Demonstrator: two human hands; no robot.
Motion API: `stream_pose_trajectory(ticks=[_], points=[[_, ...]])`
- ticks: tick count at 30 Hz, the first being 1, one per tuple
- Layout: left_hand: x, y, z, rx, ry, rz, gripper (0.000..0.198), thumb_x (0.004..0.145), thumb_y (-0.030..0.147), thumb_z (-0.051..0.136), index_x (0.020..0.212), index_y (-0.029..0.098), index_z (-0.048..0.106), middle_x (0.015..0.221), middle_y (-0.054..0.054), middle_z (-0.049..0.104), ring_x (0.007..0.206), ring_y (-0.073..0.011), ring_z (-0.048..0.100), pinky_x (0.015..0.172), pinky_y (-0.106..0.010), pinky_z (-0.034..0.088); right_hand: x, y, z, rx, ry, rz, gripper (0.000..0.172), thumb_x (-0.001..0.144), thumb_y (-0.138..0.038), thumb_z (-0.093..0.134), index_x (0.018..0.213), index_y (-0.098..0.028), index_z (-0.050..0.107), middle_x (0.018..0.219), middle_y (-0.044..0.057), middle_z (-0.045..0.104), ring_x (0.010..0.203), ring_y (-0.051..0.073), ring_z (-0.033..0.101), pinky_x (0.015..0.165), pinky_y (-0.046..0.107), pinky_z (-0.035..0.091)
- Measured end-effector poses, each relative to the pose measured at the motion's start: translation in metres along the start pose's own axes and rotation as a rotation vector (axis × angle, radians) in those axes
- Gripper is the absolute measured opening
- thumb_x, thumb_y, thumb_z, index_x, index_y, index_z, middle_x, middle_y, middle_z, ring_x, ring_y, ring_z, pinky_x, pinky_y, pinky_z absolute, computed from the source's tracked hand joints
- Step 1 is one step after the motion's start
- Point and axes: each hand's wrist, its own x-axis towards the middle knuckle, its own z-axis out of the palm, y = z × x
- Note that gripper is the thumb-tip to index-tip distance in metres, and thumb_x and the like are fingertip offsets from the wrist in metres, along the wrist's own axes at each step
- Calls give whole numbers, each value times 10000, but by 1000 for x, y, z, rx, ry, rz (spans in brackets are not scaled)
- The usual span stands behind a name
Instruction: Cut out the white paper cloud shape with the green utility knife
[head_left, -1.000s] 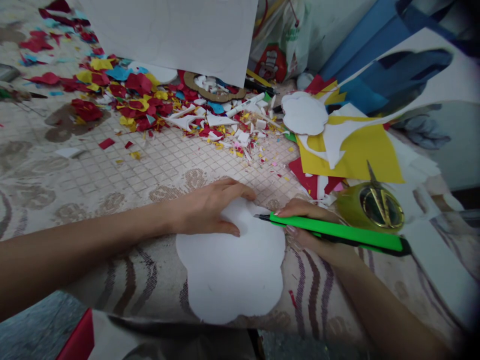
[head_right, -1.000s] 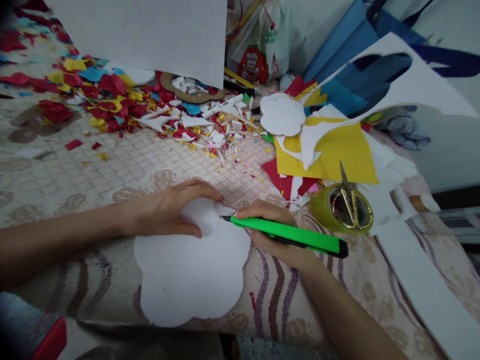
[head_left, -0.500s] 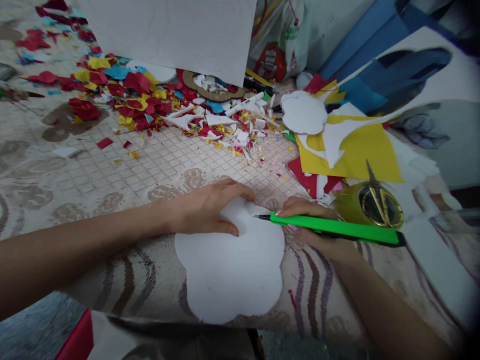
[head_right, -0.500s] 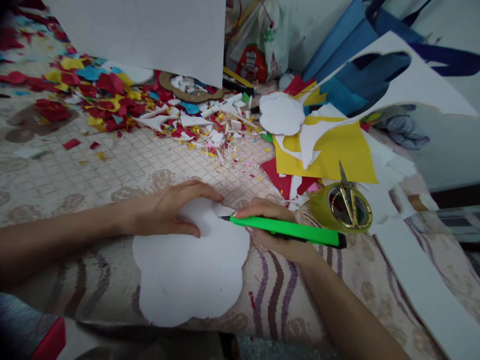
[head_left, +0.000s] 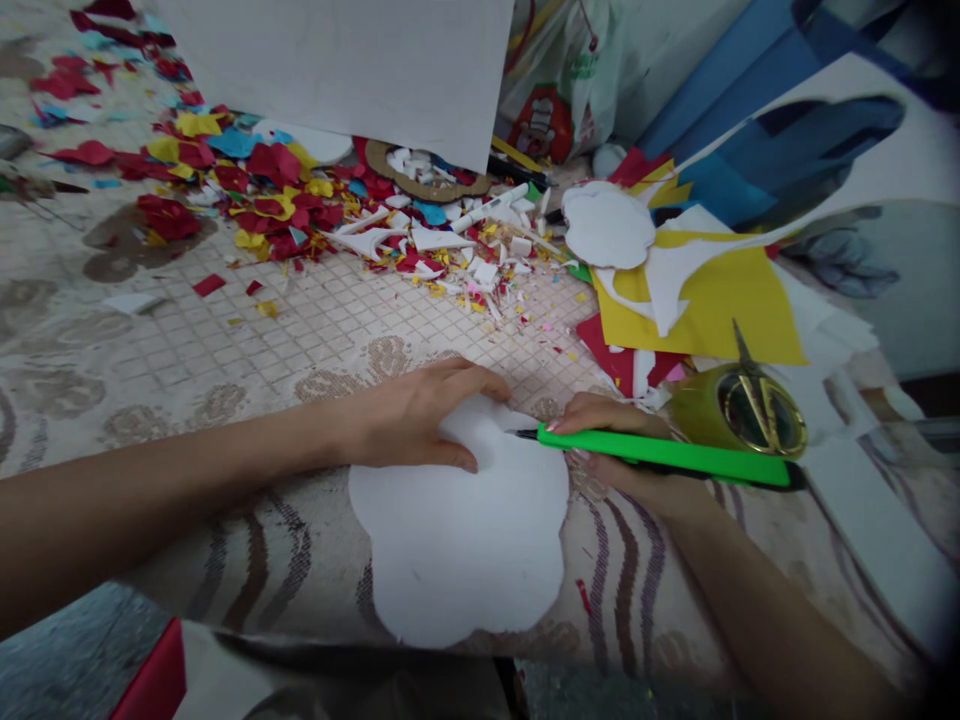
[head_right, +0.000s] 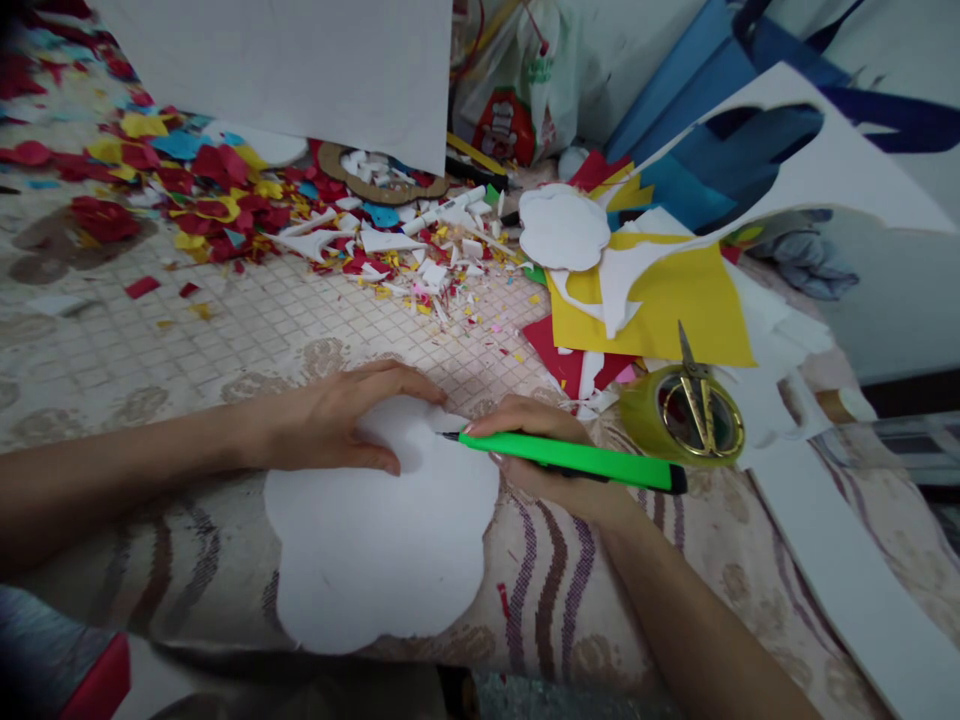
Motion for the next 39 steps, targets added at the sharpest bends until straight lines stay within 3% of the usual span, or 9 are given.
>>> stream_pose_trajectory(ticks=[5,17,31,39], points=[[0,0,-1,-1,6,11,530,824,296,726,1286,247,471,1276,-73,597,1222,-272,528,1013,-419,435,2,3,-4,65,-68,-37,252,954,-278,609,1189,-301,696,1042,41,715,965,200,638,795,336,505],[1,4,-2,4,-9,-38,534,813,262,732,1277,255,468,1292,-69,592,1233,-269,527,1016,-421,438,11,-2,-11,80,-140,-42,276,981,-445,555,1167,-314,712,840,30,656,759,178,594,660,318,461],[1,8,-4,9,-22,-42,538,813,259,745,1274,238,469,1289,-83,592,1232,-281,521,1014,-428,433,7,5,-14,105,-171,-34,275,988,-387,557,1218,-305,686,901,35,653,822,186,605,686,318,449],[-1,2,0,12,-5,-26,557,816,287,745,1289,227,456,1282,-80,579,1222,-271,528,1036,-419,428,2,-6,-13,22,-170,-18,286,993,-340,551,1248,-277,664,1029,51,691,934,194,624,757,330,467]])
